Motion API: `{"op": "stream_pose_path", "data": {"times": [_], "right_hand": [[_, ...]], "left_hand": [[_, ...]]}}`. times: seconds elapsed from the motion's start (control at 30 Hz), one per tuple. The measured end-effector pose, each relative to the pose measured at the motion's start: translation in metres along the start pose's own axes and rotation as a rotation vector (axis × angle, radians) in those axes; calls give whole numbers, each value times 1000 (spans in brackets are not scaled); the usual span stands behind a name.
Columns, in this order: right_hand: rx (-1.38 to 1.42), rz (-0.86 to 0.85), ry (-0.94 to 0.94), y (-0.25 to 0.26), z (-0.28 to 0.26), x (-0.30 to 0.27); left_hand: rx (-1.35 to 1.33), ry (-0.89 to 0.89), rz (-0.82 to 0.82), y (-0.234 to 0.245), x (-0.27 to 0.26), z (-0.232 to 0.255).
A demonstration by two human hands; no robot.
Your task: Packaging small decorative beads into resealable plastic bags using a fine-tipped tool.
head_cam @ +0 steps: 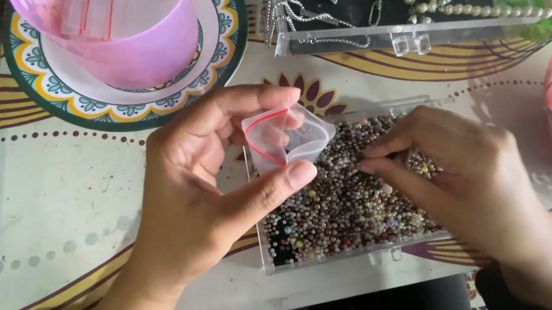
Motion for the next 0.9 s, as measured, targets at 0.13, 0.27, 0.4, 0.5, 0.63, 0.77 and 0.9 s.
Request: {"op": "stream_pose_path", "data": {"times": [0.13,0.27,0.4,0.5,0.63,0.77,0.9], "right_hand": [[27,-123,-34,-1,6,-13],[163,-316,-59,-28,7,-24],[262,-340,-73,-37,9,-19],[232,-204,-22,-29,3,-5],[126,-66,-56,-1,17,-6],[97,-156,-278,11,63,-25],[152,-133,-244,0,57,-21]], "left_hand": [[17,17,2,-1,0,1],[19,43,1,-2,0,1],[12,57,10,-1,0,0],[20,60,9,-1,1,-1],[61,60,13,-2,1,2],[108,71,-1,-5,2,6],[99,92,-10,-10,2,0]]}}
Point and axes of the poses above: each hand's wrist, its own x-axis towards the middle knuckle, its own y-axis out of the back of the hand, z = x × y, the point moved 10 cm from there along x, towards the middle knuckle, and after that the axes turned 1 degree about -z, right-handed, at the moved point
